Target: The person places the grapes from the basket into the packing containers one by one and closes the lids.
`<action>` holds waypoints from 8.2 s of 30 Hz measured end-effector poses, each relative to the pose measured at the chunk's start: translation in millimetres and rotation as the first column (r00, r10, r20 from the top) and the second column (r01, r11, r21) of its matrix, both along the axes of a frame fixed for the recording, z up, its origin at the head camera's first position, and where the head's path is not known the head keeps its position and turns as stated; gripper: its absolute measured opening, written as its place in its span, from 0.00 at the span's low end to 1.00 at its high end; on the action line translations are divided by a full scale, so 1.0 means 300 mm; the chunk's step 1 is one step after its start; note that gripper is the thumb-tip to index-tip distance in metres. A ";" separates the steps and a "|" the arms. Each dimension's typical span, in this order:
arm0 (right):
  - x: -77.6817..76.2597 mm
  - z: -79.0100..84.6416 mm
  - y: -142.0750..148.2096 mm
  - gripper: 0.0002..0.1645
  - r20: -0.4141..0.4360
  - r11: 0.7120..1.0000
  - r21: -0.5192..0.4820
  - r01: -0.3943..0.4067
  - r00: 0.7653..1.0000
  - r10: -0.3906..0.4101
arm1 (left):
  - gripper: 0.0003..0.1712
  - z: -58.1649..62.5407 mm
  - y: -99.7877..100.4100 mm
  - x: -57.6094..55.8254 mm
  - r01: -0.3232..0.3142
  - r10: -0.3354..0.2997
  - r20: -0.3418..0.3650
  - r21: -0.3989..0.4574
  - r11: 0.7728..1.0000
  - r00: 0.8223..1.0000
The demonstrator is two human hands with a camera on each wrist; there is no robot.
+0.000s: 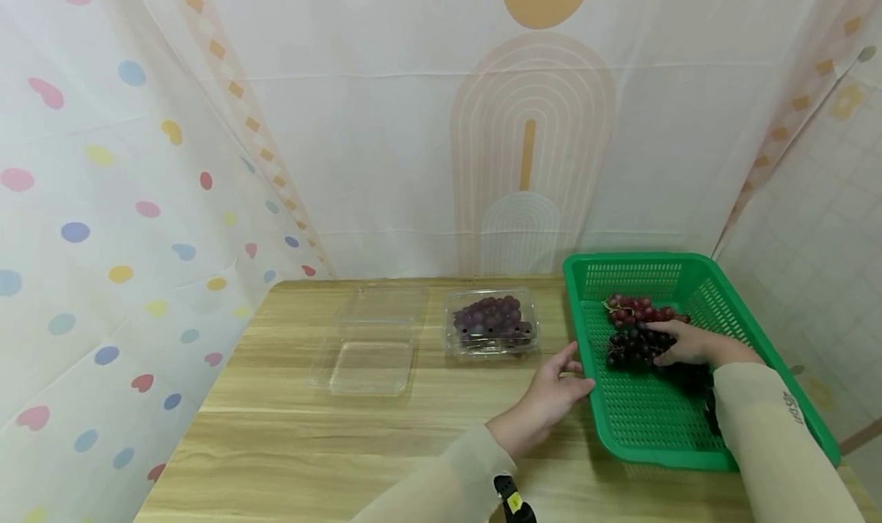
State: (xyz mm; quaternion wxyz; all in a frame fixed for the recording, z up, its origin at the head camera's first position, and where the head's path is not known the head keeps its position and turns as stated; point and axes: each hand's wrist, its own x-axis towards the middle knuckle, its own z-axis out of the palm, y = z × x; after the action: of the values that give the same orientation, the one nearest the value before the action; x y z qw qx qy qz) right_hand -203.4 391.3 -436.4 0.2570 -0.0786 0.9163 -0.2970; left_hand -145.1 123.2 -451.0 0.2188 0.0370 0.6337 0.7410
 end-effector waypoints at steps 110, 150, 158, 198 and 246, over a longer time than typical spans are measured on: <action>0.036 0.237 -0.403 0.21 -0.866 0.987 -0.155 0.035 0.477 -0.153 | 0.25 0.069 -0.822 -0.239 -0.150 -0.156 -0.538 -0.482 0.863 0.828; -0.051 0.226 -0.762 0.21 -0.836 0.958 -0.236 -0.163 0.537 -0.115 | 0.25 -0.092 -1.248 -0.248 -0.364 0.280 -0.235 -0.533 0.763 0.931; -0.066 0.210 -0.849 0.20 -0.794 0.932 -0.311 -0.186 0.590 -0.147 | 0.23 -0.098 -1.251 -0.255 -0.353 0.287 -0.206 -0.497 0.793 0.935; -0.101 0.043 -1.303 0.20 -0.633 0.875 -0.452 -0.174 0.754 -0.177 | 0.20 -0.112 -1.233 -0.246 -0.425 0.381 -0.189 -0.433 0.795 0.905; -0.141 -0.147 -1.438 0.22 -0.564 0.980 -0.167 -0.107 0.826 -0.006 | 0.19 -0.113 -1.227 -0.237 -0.438 0.384 -0.212 -0.448 0.779 0.899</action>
State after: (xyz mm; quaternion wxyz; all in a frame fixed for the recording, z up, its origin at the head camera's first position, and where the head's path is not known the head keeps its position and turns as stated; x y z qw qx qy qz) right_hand -245.8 -40.1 -480.4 -0.0250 -0.2110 0.9159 -0.3405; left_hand -216.3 -244.8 -484.8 0.0189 -0.1178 0.8023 0.5849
